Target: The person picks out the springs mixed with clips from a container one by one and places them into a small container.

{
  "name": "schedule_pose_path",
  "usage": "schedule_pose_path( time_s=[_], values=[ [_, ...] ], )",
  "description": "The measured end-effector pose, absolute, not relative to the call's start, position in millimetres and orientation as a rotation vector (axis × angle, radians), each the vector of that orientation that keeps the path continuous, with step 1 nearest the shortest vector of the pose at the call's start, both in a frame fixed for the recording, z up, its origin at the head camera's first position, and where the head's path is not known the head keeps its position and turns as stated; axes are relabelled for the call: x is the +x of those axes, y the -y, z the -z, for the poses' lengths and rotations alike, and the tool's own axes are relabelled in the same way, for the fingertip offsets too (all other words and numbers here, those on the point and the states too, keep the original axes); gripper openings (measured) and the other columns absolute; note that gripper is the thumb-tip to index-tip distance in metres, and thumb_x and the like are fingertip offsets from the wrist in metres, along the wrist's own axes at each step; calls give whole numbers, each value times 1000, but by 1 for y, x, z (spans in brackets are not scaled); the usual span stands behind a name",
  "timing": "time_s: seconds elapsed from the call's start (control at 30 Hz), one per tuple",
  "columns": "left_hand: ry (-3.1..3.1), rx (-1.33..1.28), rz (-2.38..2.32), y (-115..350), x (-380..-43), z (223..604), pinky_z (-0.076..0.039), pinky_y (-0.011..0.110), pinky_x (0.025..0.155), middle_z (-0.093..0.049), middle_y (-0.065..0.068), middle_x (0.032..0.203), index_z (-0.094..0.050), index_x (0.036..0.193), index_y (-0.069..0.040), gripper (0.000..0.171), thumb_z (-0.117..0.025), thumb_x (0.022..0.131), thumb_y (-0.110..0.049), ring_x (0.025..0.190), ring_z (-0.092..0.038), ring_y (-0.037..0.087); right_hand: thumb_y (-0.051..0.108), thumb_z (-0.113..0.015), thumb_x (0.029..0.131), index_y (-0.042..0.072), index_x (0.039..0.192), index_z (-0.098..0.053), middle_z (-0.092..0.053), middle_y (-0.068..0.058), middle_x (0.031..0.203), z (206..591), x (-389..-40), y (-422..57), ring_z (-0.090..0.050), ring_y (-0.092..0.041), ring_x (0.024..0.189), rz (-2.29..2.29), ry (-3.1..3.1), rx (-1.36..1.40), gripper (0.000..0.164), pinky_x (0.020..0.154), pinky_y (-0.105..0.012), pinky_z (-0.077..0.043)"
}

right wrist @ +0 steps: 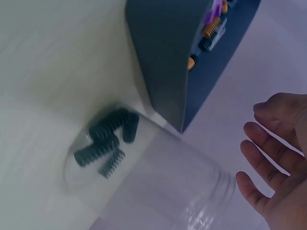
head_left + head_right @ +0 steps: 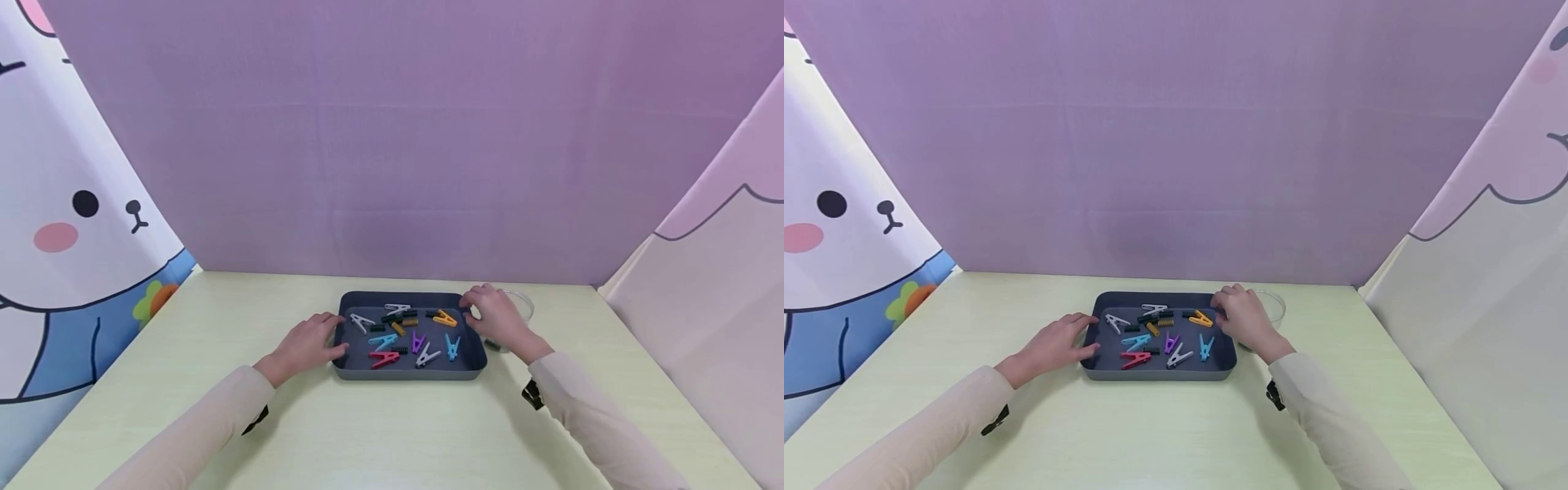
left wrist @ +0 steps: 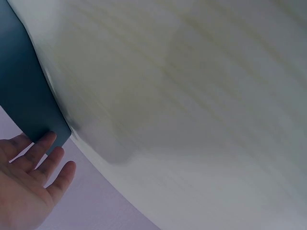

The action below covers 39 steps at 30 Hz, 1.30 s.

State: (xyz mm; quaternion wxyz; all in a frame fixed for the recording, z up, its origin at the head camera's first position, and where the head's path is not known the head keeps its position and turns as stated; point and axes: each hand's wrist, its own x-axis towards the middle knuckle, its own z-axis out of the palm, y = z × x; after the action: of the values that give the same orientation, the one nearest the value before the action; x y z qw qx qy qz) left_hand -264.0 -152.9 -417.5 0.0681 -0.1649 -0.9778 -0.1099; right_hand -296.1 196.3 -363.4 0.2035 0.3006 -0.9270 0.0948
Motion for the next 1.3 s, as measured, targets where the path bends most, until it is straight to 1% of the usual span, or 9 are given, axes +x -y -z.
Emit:
schedule_pose_path(
  time_s=[0.13, 0.33, 0.47, 0.6, 0.83, 1.0, 1.13, 1.23, 1.3],
  values=[
    [2945, -503, 333, 153, -265, 418, -45, 45, 93, -55, 13, 124, -53, 124, -6, 58, -62, 81, -44, 113, -53, 29, 8, -72, 72, 7, 88, -68, -65, -3, 83, 371, -294, -189, -55, -19, 76, -257, 2602, 865, 16, 65, -37, -46],
    [2951, -498, 338, 152, -265, 418, -45, 44, 93, -55, 13, 124, -53, 124, -6, 58, -63, 81, -44, 113, -53, 29, 10, -73, 71, 9, 88, -68, -66, -2, 86, 385, -293, -178, -55, -16, 76, -267, 2632, 914, 17, 64, -32, -47],
    [2943, -498, 335, 153, -266, 418, -45, 44, 93, -55, 13, 123, -54, 123, -6, 58, -63, 80, -44, 112, -53, 29, 10, -73, 72, 10, 87, -68, -65, 0, 85, 393, -291, -170, -54, -15, 75, -263, 2620, 964, 16, 64, -31, -46],
    [2941, -497, 331, 153, -265, 418, -45, 44, 93, -55, 13, 123, -54, 124, -6, 58, -63, 80, -44, 112, -53, 29, 12, -73, 73, 10, 89, -67, -64, 1, 86, 397, -288, -161, -53, -16, 78, -264, 2645, 994, 17, 67, -34, -45],
    [2942, -496, 336, 153, -265, 418, -45, 44, 93, -55, 13, 124, -54, 124, -7, 58, -63, 80, -45, 113, -53, 29, 15, -71, 75, 13, 91, -67, -65, 2, 91, 401, -287, -145, -55, -17, 85, -249, 2688, 1044, 16, 79, -43, -47],
    [2947, -488, 334, 153, -265, 418, -45, 45, 93, -55, 13, 124, -54, 124, -7, 59, -62, 81, -45, 113, -53, 29, 15, -71, 76, 13, 88, -67, -64, 2, 89, 401, -286, -135, -55, -17, 84, -246, 2668, 1108, 13, 76, -41, -47],
    [2950, -483, 324, 153, -265, 418, -45, 45, 93, -55, 13, 124, -54, 124, -8, 59, -62, 80, -46, 113, -53, 29, 16, -71, 76, 13, 89, -66, -63, 3, 89, 401, -284, -129, -56, -18, 87, -236, 2666, 1139, 14, 87, -47, -46],
    [2958, -475, 311, 152, -265, 418, -45, 45, 94, -54, 13, 125, -53, 125, -8, 60, -62, 80, -46, 114, -52, 29, 17, -70, 77, 14, 89, -66, -63, 3, 89, 402, -284, -125, -56, -16, 86, -243, 2664, 1171, 13, 87, -45, -47],
    [2958, -476, 296, 152, -265, 418, -44, 45, 94, -54, 13, 125, -53, 125, -8, 60, -62, 80, -47, 115, -52, 30, 17, -70, 78, 14, 89, -67, -63, 3, 89, 403, -285, -122, -54, -14, 83, -226, 2671, 1185, 12, 81, -38, -48]
  ],
)
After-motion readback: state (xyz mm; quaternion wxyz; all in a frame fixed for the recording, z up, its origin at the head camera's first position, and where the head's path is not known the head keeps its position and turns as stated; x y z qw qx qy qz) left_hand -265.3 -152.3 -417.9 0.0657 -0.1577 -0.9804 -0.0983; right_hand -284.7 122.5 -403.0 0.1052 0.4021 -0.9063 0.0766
